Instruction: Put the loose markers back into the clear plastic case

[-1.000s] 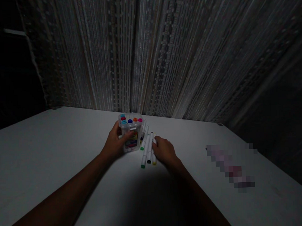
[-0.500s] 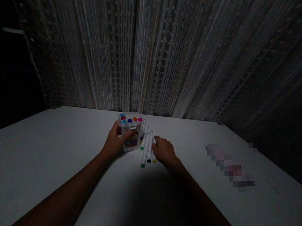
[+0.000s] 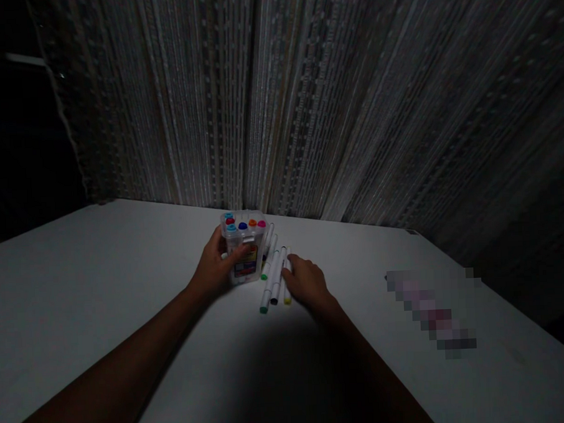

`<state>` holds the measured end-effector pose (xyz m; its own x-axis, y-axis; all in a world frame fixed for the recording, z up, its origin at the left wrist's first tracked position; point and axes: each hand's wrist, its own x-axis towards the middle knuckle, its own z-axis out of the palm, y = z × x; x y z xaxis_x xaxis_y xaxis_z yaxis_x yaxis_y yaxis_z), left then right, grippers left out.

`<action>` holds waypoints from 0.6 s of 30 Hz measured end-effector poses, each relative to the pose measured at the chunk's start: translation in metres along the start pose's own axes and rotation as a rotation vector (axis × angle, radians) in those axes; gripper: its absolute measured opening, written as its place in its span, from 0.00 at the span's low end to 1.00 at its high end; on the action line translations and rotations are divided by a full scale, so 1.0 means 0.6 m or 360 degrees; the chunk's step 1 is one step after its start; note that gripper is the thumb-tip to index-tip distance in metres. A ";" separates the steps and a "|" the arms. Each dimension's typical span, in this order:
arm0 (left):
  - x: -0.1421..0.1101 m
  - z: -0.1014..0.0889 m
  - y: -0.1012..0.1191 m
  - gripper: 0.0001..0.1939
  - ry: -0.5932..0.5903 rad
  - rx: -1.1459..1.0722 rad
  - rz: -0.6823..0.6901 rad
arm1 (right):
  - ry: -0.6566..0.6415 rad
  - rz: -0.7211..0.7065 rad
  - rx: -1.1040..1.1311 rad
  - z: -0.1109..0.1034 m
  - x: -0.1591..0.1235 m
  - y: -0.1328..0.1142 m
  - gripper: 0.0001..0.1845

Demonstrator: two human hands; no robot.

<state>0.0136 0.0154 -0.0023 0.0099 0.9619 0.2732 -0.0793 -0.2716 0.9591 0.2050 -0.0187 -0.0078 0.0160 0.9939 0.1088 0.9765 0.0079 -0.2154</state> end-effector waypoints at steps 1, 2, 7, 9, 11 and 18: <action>0.000 0.000 -0.001 0.37 0.0002 0.0009 0.0004 | -0.0002 -0.0001 0.0002 -0.001 0.000 -0.001 0.23; 0.000 0.000 -0.002 0.37 0.0004 0.0014 0.0010 | 0.0000 0.0002 0.0005 -0.002 -0.001 -0.001 0.22; 0.000 0.000 -0.002 0.39 -0.0010 0.0000 0.0004 | -0.0010 0.0020 0.0024 -0.003 -0.002 -0.005 0.24; -0.001 0.000 -0.001 0.39 -0.0013 0.0003 -0.0010 | -0.0011 0.0026 0.0012 -0.002 -0.003 -0.006 0.26; -0.001 0.000 -0.001 0.39 -0.0004 0.0017 -0.0013 | -0.0006 0.0017 0.0002 -0.001 -0.003 -0.005 0.27; 0.001 -0.002 -0.007 0.39 -0.0004 0.0045 -0.0008 | -0.0024 0.0005 -0.0028 -0.002 -0.001 -0.004 0.23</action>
<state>0.0127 0.0170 -0.0062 0.0125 0.9632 0.2684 -0.0513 -0.2674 0.9622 0.2028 -0.0193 -0.0062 0.0158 0.9955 0.0938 0.9800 0.0032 -0.1989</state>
